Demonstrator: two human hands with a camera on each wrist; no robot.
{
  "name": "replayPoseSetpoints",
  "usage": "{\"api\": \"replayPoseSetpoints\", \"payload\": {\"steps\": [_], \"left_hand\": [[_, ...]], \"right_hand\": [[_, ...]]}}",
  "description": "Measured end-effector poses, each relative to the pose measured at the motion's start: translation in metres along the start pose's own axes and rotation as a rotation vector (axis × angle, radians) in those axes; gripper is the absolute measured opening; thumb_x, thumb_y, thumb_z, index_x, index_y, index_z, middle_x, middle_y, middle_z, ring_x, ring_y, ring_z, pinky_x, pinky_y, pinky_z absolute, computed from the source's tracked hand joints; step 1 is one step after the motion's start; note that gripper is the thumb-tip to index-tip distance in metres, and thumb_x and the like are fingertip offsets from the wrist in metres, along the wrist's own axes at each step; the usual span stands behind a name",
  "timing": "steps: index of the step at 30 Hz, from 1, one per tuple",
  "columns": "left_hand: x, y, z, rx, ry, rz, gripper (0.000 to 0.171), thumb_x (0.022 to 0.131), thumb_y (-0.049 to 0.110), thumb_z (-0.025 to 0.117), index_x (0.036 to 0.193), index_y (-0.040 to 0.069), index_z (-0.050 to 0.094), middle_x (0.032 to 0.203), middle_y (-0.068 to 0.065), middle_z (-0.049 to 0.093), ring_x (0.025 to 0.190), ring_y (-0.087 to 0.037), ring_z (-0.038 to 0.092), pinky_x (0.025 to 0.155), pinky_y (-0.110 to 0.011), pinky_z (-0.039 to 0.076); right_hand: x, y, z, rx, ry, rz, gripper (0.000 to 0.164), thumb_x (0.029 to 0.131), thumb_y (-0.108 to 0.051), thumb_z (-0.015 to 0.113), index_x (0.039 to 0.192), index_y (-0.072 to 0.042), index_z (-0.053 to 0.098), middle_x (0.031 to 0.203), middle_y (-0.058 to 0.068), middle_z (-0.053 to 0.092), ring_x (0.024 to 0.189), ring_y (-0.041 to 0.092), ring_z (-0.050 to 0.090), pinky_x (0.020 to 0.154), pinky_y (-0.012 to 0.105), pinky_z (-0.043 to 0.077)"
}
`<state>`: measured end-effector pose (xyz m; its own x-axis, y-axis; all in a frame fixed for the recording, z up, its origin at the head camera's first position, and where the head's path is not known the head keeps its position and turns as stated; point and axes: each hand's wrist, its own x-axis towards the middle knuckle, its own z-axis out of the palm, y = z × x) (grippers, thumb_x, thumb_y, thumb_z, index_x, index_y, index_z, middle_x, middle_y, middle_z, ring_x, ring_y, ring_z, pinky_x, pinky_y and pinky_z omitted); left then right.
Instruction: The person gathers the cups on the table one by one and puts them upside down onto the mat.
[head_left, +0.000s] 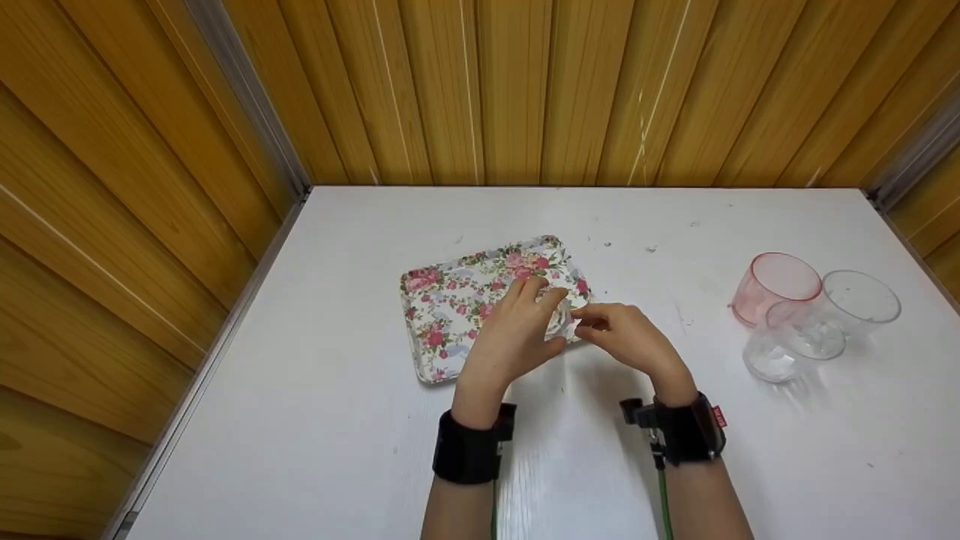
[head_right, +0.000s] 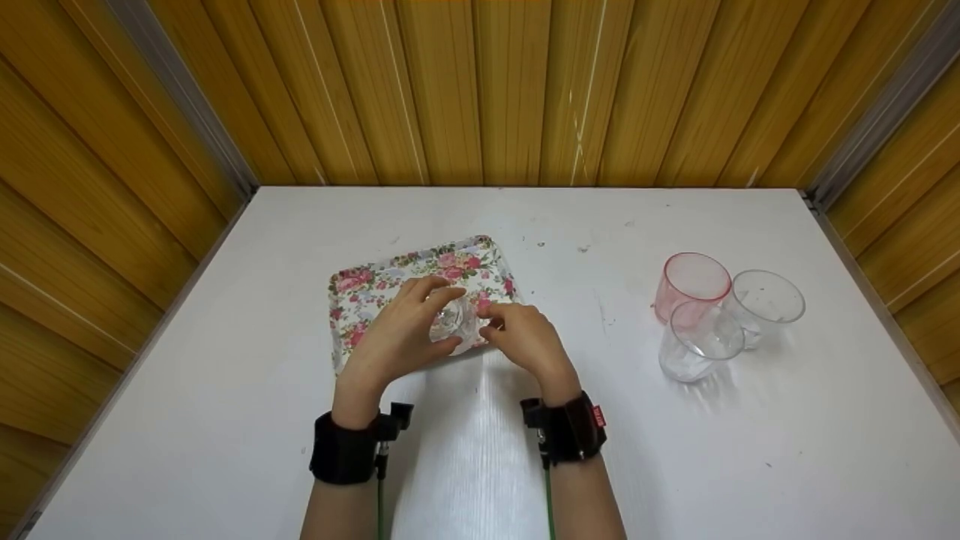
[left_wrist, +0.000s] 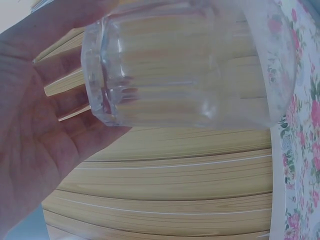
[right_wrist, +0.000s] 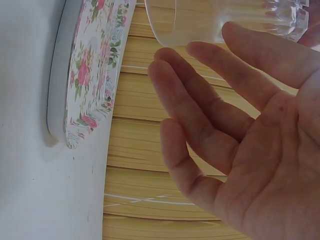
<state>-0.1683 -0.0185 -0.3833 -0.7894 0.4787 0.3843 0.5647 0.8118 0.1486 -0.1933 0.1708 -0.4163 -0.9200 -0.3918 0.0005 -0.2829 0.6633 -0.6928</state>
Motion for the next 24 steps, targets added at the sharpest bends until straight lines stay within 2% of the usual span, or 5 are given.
{"api": "replayPoseSetpoints", "payload": {"steps": [12,24], "left_hand": [[0.0012,-0.0003,-0.0009,0.003,-0.012,-0.001,0.051,0.075,0.034,0.072,0.119,0.013,0.056,0.12,-0.008,0.052,0.113,-0.022,0.049,0.087,-0.028,0.049],[0.002,-0.002,0.0012,-0.016,-0.047,-0.036,0.053,0.074,0.036,0.072,0.12,0.015,0.055,0.121,-0.008,0.052,0.113,-0.022,0.048,0.089,-0.031,0.047]], "right_hand": [[-0.0004,0.0002,-0.0008,-0.011,-0.01,-0.009,0.028,0.087,-0.013,0.058,0.113,-0.003,0.063,0.095,0.011,0.068,0.089,0.024,0.063,0.076,0.041,0.051],[-0.0029,0.0021,-0.0052,-0.013,0.013,-0.001,0.031,0.087,-0.014,0.058,0.116,-0.004,0.061,0.097,0.012,0.068,0.091,0.027,0.063,0.078,0.043,0.05]]}}
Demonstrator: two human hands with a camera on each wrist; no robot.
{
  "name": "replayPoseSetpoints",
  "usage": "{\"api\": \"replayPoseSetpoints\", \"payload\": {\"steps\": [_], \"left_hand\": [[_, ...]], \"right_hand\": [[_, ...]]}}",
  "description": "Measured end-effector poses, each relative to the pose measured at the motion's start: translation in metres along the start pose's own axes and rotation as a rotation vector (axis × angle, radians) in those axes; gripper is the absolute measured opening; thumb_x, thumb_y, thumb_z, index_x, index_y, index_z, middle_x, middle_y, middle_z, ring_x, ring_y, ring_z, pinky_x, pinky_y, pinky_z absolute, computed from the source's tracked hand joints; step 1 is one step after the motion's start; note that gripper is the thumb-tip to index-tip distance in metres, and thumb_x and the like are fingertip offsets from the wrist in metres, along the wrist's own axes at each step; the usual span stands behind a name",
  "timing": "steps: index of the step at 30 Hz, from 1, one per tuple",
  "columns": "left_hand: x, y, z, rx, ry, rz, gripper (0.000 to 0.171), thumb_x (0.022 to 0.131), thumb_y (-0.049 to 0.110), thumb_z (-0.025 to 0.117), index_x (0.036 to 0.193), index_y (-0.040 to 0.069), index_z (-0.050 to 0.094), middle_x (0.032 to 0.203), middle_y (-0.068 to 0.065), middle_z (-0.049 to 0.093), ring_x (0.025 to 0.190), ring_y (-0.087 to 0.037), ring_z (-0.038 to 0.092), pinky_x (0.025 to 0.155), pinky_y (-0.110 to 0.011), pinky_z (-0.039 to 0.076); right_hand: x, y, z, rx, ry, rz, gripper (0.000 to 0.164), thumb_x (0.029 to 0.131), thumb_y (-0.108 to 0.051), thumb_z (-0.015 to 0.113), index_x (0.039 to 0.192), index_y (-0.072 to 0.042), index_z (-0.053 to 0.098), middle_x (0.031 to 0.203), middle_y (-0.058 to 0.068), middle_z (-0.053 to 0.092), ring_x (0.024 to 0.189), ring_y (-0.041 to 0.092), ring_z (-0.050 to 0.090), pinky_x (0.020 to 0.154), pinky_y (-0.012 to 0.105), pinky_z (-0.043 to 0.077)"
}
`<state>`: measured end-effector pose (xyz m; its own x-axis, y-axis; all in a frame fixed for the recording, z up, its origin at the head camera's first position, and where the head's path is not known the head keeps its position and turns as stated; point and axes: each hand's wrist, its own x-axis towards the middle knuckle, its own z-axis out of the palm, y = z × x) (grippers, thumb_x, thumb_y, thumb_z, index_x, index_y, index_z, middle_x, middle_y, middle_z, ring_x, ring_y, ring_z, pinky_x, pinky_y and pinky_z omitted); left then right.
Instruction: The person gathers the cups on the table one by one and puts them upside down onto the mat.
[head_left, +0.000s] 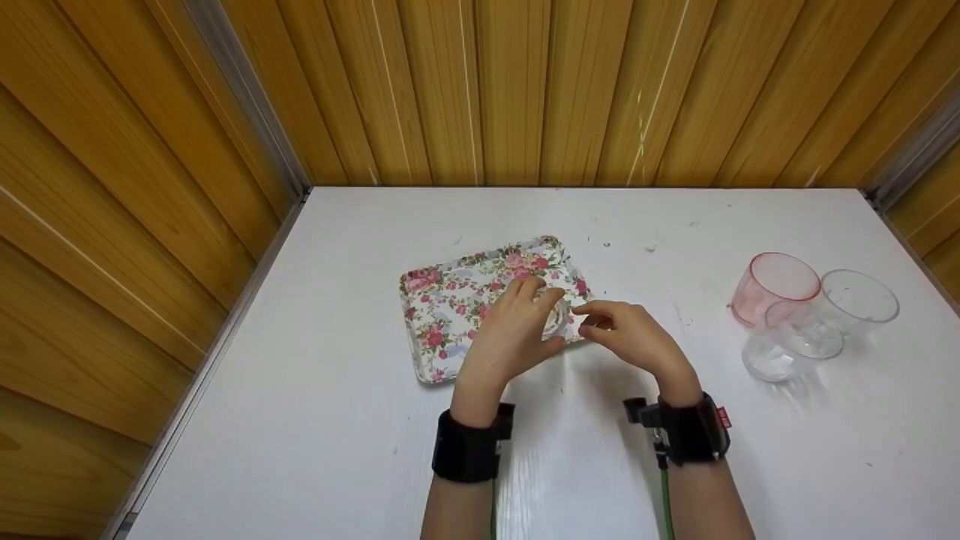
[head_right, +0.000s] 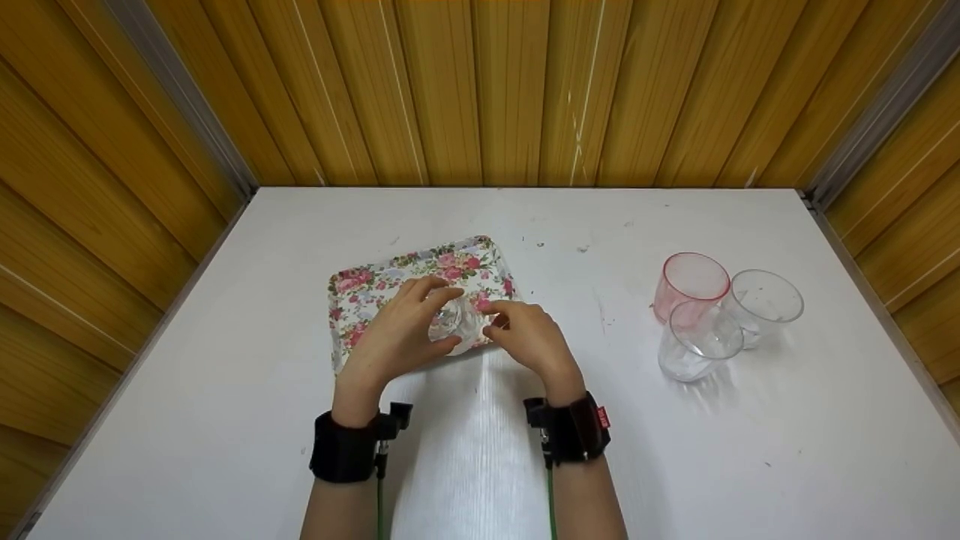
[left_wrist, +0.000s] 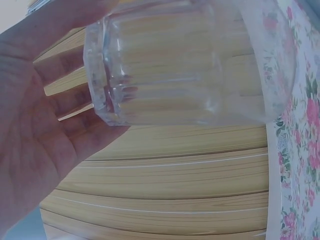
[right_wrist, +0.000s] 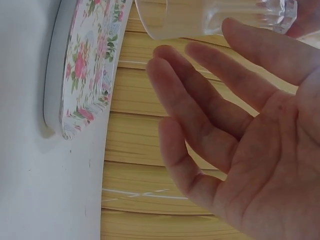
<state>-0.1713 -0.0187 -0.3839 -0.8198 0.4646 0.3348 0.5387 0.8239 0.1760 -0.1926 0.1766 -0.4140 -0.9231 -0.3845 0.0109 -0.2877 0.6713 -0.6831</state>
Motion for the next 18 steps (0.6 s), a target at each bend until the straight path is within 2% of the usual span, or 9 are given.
{"api": "replayPoseSetpoints", "payload": {"steps": [5,10,18], "left_hand": [[0.0,-0.002,0.002,0.009,0.009,-0.003,0.053,0.073,0.037,0.073,0.119,0.016,0.056,0.118,-0.008,0.053,0.11,-0.022,0.05,0.087,-0.031,0.048],[-0.001,-0.004,0.002,0.007,0.014,-0.009,0.053,0.073,0.036,0.073,0.119,0.016,0.056,0.119,-0.009,0.053,0.109,-0.023,0.051,0.091,-0.033,0.045],[-0.001,-0.008,0.003,0.009,0.01,-0.024,0.055,0.071,0.037,0.075,0.118,0.015,0.056,0.122,-0.009,0.053,0.111,-0.026,0.051,0.099,-0.036,0.04]], "right_hand": [[-0.004,0.003,-0.004,-0.032,0.039,0.023,0.033,0.087,-0.02,0.06,0.115,-0.003,0.061,0.097,0.013,0.067,0.092,0.029,0.062,0.079,0.045,0.049],[-0.007,0.006,-0.009,-0.031,0.056,0.016,0.026,0.087,-0.016,0.059,0.109,-0.003,0.064,0.098,0.012,0.067,0.091,0.029,0.062,0.078,0.045,0.049],[-0.01,0.013,-0.019,-0.05,0.078,0.07,0.024,0.088,-0.015,0.056,0.107,-0.004,0.065,0.1,0.012,0.067,0.094,0.03,0.06,0.08,0.046,0.048]]}}
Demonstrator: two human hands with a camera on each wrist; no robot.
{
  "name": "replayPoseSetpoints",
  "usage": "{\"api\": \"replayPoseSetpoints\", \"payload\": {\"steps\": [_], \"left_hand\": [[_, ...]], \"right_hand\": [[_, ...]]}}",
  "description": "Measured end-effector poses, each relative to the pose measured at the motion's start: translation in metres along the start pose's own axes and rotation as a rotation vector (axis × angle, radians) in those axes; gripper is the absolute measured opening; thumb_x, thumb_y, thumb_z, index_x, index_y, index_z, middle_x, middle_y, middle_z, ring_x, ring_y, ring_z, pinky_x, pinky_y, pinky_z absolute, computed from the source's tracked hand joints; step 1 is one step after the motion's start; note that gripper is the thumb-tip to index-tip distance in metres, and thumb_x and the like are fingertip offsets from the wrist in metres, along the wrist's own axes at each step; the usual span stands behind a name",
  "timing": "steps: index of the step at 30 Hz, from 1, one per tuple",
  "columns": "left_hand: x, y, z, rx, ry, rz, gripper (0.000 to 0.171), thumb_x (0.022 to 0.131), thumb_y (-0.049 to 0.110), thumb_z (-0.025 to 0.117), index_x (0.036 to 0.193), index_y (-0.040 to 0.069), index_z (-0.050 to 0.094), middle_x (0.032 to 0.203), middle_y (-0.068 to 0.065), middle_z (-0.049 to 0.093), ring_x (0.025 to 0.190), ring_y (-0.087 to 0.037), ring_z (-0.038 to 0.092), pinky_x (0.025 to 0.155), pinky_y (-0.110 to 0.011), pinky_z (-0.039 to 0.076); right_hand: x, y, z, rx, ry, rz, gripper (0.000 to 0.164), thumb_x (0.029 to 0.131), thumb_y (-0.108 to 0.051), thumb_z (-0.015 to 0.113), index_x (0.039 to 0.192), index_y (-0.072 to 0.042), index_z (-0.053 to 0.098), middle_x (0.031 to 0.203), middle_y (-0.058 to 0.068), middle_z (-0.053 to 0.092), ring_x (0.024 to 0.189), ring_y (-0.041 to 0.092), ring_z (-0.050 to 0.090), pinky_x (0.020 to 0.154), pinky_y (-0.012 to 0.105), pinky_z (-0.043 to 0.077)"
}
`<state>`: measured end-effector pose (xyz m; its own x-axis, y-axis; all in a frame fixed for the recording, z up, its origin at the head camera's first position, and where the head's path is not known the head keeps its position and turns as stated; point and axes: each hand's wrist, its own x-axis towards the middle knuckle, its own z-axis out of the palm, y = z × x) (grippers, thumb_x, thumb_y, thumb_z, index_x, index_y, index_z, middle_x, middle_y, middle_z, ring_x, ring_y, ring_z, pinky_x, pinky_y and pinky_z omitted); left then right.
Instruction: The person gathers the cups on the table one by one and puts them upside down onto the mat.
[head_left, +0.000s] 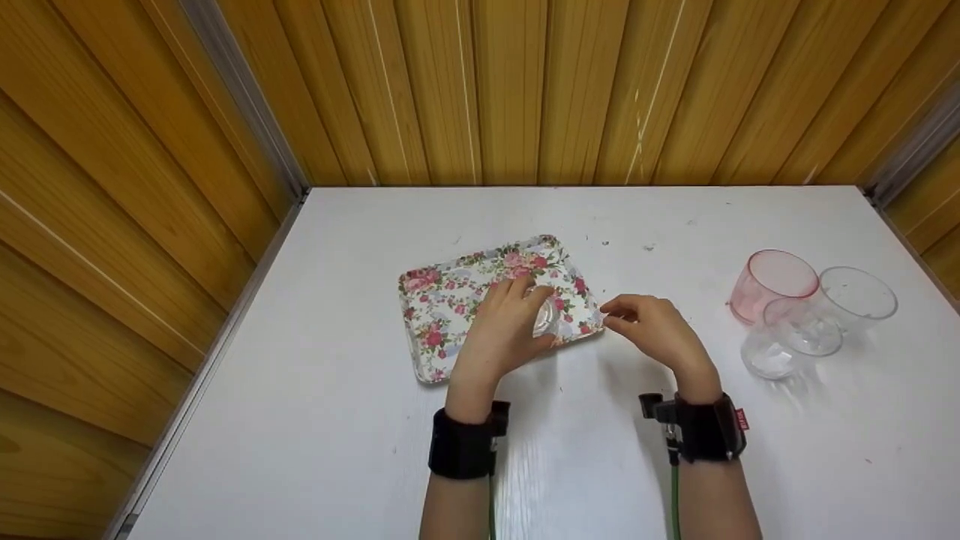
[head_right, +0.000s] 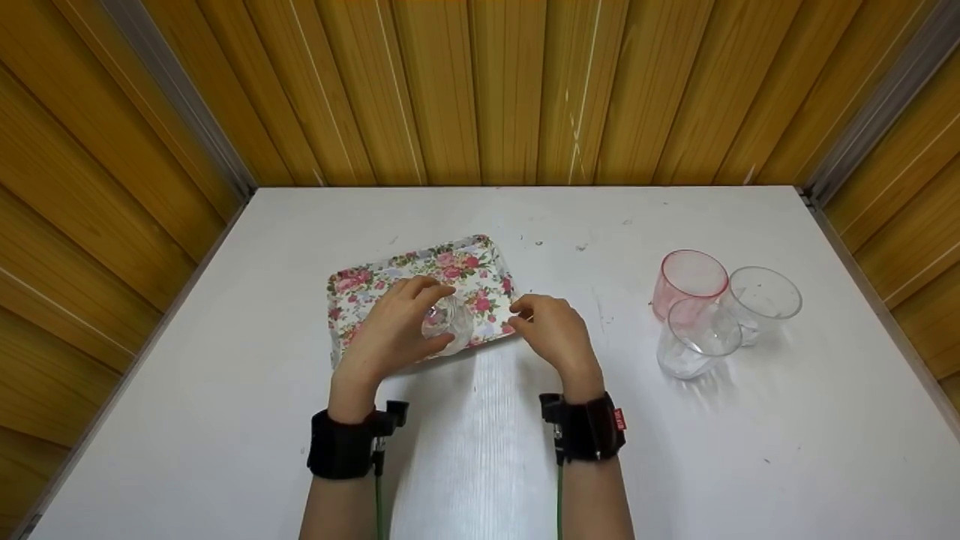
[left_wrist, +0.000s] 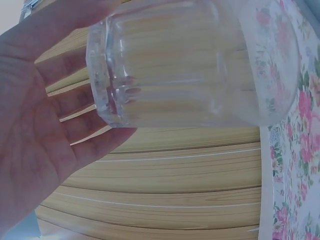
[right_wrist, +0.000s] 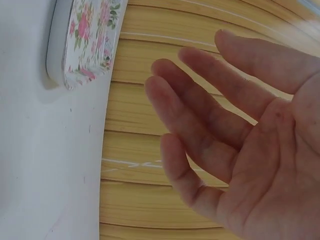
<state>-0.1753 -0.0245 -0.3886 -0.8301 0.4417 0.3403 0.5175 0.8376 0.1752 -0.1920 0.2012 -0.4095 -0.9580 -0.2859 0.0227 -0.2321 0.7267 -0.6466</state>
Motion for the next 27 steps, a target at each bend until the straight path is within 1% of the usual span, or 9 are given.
{"api": "replayPoseSetpoints", "payload": {"steps": [6,8,9,13,16,20,24,27], "left_hand": [[0.0,-0.004,0.001,-0.027,-0.029,-0.013,0.055,0.072,0.035,0.073,0.121,0.015,0.054,0.123,-0.009,0.052,0.113,-0.026,0.049,0.101,-0.038,0.037],[-0.001,-0.007,0.001,-0.042,-0.026,-0.018,0.054,0.073,0.033,0.072,0.12,0.014,0.055,0.121,-0.009,0.053,0.112,-0.026,0.05,0.101,-0.038,0.038],[-0.002,-0.009,0.001,-0.048,-0.019,-0.02,0.053,0.073,0.032,0.072,0.119,0.014,0.055,0.12,-0.008,0.054,0.111,-0.026,0.05,0.1,-0.039,0.039],[-0.004,-0.016,0.003,-0.045,0.049,-0.007,0.049,0.071,0.028,0.073,0.114,0.012,0.057,0.109,-0.007,0.057,0.101,-0.025,0.054,0.091,-0.037,0.044],[-0.005,-0.021,0.004,-0.043,0.073,-0.01,0.048,0.07,0.027,0.075,0.112,0.011,0.058,0.107,-0.008,0.058,0.099,-0.025,0.055,0.089,-0.037,0.045],[-0.005,-0.024,0.004,-0.059,0.046,-0.03,0.051,0.07,0.029,0.075,0.114,0.011,0.057,0.11,-0.008,0.058,0.101,-0.026,0.054,0.092,-0.037,0.044],[-0.005,-0.026,0.004,-0.071,0.02,-0.052,0.053,0.071,0.029,0.074,0.117,0.011,0.057,0.112,-0.009,0.057,0.103,-0.026,0.054,0.093,-0.039,0.043],[-0.005,-0.029,0.004,-0.078,0.005,-0.076,0.054,0.071,0.029,0.074,0.119,0.011,0.056,0.115,-0.009,0.057,0.106,-0.027,0.053,0.097,-0.041,0.04]], "right_hand": [[-0.004,0.006,-0.007,-0.004,0.016,0.023,0.024,0.089,-0.016,0.055,0.107,-0.003,0.064,0.099,0.014,0.066,0.093,0.031,0.06,0.08,0.046,0.047],[-0.006,0.008,-0.009,-0.001,0.023,0.033,0.025,0.089,-0.016,0.055,0.108,-0.002,0.063,0.099,0.015,0.066,0.094,0.031,0.06,0.081,0.047,0.047],[-0.006,0.008,-0.01,-0.001,0.027,0.037,0.025,0.089,-0.016,0.055,0.108,-0.002,0.063,0.1,0.015,0.066,0.094,0.032,0.06,0.081,0.047,0.047],[-0.009,0.009,-0.015,0.002,0.041,0.055,0.026,0.089,-0.016,0.055,0.109,-0.001,0.062,0.099,0.016,0.066,0.095,0.032,0.06,0.082,0.048,0.047],[-0.01,0.01,-0.018,-0.002,0.047,0.068,0.027,0.089,-0.017,0.055,0.11,-0.001,0.062,0.099,0.016,0.066,0.095,0.033,0.06,0.082,0.048,0.046],[-0.014,0.013,-0.023,-0.02,0.054,0.085,0.03,0.09,-0.02,0.055,0.111,0.0,0.061,0.1,0.018,0.065,0.096,0.035,0.06,0.081,0.049,0.046],[-0.019,0.018,-0.029,-0.043,0.081,0.109,0.03,0.09,-0.019,0.054,0.112,0.0,0.06,0.102,0.019,0.065,0.097,0.036,0.059,0.08,0.049,0.045],[-0.021,0.022,-0.032,-0.056,0.106,0.12,0.03,0.089,-0.018,0.054,0.112,0.0,0.06,0.103,0.02,0.065,0.097,0.036,0.059,0.08,0.048,0.045]]}}
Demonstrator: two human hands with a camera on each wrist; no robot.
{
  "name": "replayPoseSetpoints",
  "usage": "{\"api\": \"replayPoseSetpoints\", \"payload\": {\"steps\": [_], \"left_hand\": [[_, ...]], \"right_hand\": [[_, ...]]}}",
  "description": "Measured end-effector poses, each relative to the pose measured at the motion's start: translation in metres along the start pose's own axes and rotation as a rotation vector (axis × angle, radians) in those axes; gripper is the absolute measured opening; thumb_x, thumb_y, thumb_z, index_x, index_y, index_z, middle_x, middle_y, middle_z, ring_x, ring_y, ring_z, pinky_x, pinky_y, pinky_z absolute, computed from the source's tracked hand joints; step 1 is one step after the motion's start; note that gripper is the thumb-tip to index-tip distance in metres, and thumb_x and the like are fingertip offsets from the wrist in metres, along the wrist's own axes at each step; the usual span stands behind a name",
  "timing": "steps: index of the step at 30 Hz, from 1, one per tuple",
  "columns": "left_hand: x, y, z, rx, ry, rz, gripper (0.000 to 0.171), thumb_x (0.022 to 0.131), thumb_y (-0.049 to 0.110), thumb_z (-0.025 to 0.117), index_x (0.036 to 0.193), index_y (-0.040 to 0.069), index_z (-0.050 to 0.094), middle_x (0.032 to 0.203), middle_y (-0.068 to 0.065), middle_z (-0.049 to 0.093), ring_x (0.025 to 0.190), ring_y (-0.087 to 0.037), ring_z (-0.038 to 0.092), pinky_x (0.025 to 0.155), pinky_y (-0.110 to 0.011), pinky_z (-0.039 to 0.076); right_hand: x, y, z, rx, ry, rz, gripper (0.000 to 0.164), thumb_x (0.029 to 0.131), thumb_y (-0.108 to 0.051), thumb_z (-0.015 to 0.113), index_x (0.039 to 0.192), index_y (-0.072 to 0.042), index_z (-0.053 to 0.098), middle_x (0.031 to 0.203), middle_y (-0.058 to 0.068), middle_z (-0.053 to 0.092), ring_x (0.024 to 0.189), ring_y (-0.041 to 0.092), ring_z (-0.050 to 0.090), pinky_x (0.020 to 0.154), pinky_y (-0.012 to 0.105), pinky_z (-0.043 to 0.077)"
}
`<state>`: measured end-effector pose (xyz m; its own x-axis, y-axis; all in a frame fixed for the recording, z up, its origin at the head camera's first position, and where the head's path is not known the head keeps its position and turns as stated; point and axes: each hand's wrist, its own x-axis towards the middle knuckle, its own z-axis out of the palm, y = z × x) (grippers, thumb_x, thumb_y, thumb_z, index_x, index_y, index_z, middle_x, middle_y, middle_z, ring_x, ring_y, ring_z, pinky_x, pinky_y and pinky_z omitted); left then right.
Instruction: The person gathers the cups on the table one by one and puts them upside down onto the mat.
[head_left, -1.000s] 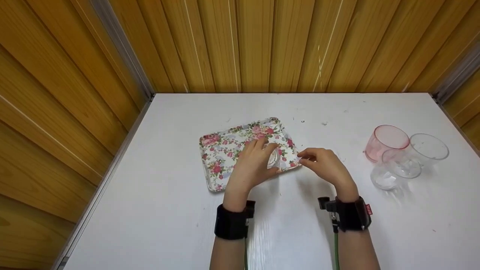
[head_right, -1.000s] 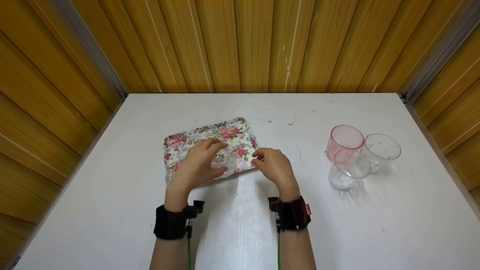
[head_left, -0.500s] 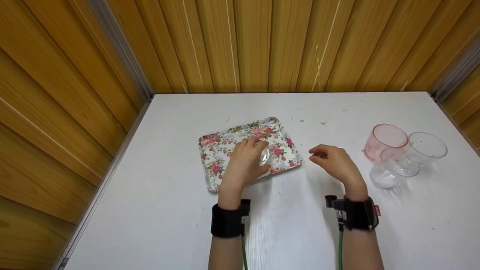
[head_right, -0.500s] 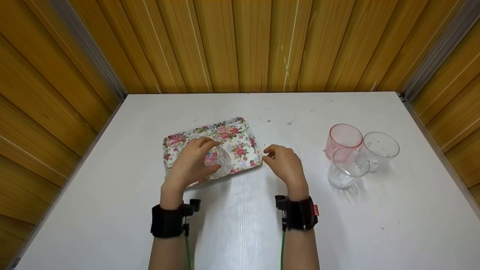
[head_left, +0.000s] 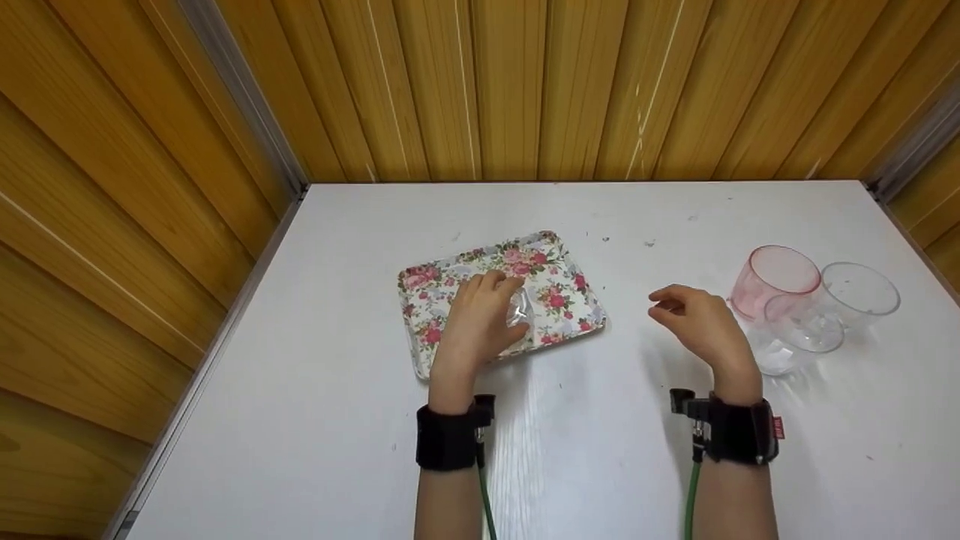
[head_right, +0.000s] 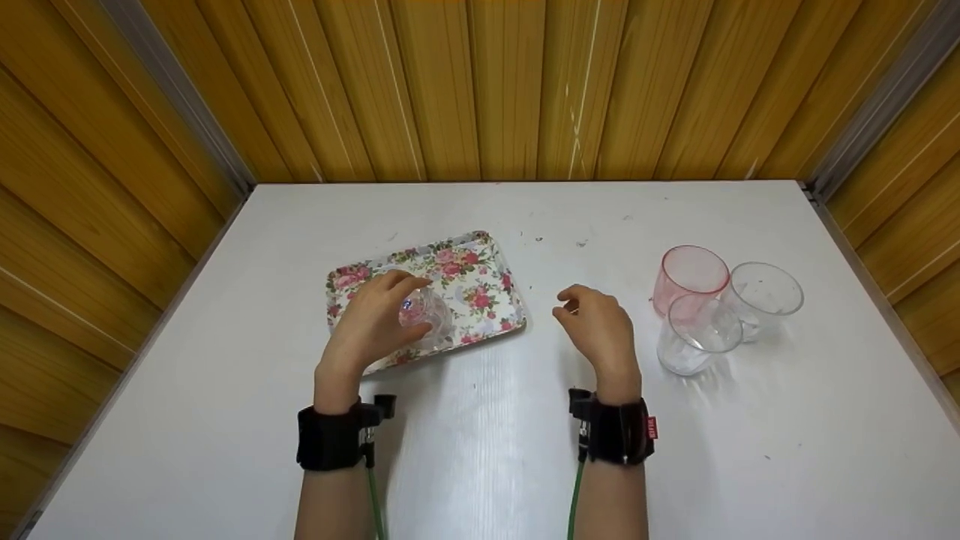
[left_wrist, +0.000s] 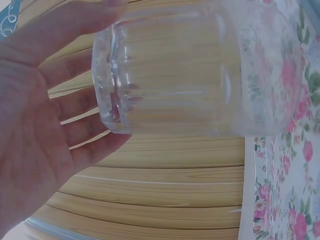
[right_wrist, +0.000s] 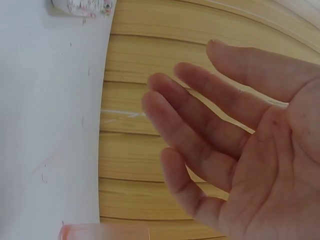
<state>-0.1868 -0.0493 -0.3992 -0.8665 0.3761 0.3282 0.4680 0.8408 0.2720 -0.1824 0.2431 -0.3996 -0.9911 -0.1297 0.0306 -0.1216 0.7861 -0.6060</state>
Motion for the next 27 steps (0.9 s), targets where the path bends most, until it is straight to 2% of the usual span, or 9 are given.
{"api": "replayPoseSetpoints", "payload": {"steps": [7,12,22,27], "left_hand": [[-0.001,-0.004,0.002,-0.01,-0.002,-0.017,0.056,0.071,0.031,0.075,0.121,0.012,0.056,0.113,-0.008,0.057,0.104,-0.026,0.053,0.096,-0.038,0.04],[-0.002,-0.007,0.004,-0.011,0.009,-0.024,0.055,0.07,0.031,0.075,0.119,0.012,0.057,0.111,-0.007,0.057,0.102,-0.026,0.054,0.096,-0.037,0.04],[-0.003,-0.013,0.005,-0.008,0.063,-0.015,0.051,0.069,0.027,0.077,0.114,0.011,0.06,0.107,-0.008,0.059,0.099,-0.027,0.055,0.089,-0.038,0.044],[-0.002,-0.016,0.005,-0.028,0.039,-0.047,0.051,0.07,0.028,0.076,0.115,0.01,0.059,0.11,-0.008,0.058,0.101,-0.026,0.054,0.09,-0.038,0.044]], "right_hand": [[-0.002,0.005,-0.006,-0.026,0.058,0.021,0.028,0.089,-0.017,0.053,0.111,0.0,0.061,0.1,0.018,0.065,0.094,0.035,0.06,0.075,0.041,0.044],[-0.004,0.007,-0.007,-0.035,0.07,0.035,0.029,0.089,-0.019,0.054,0.111,0.0,0.06,0.101,0.019,0.065,0.095,0.036,0.059,0.074,0.043,0.045],[-0.009,0.013,-0.014,-0.046,0.11,0.081,0.029,0.088,-0.019,0.055,0.11,-0.001,0.061,0.1,0.019,0.065,0.093,0.035,0.06,0.071,0.04,0.044],[-0.011,0.017,-0.019,-0.05,0.123,0.106,0.028,0.087,-0.017,0.056,0.109,0.0,0.061,0.098,0.02,0.065,0.091,0.035,0.06,0.067,0.035,0.042]]}}
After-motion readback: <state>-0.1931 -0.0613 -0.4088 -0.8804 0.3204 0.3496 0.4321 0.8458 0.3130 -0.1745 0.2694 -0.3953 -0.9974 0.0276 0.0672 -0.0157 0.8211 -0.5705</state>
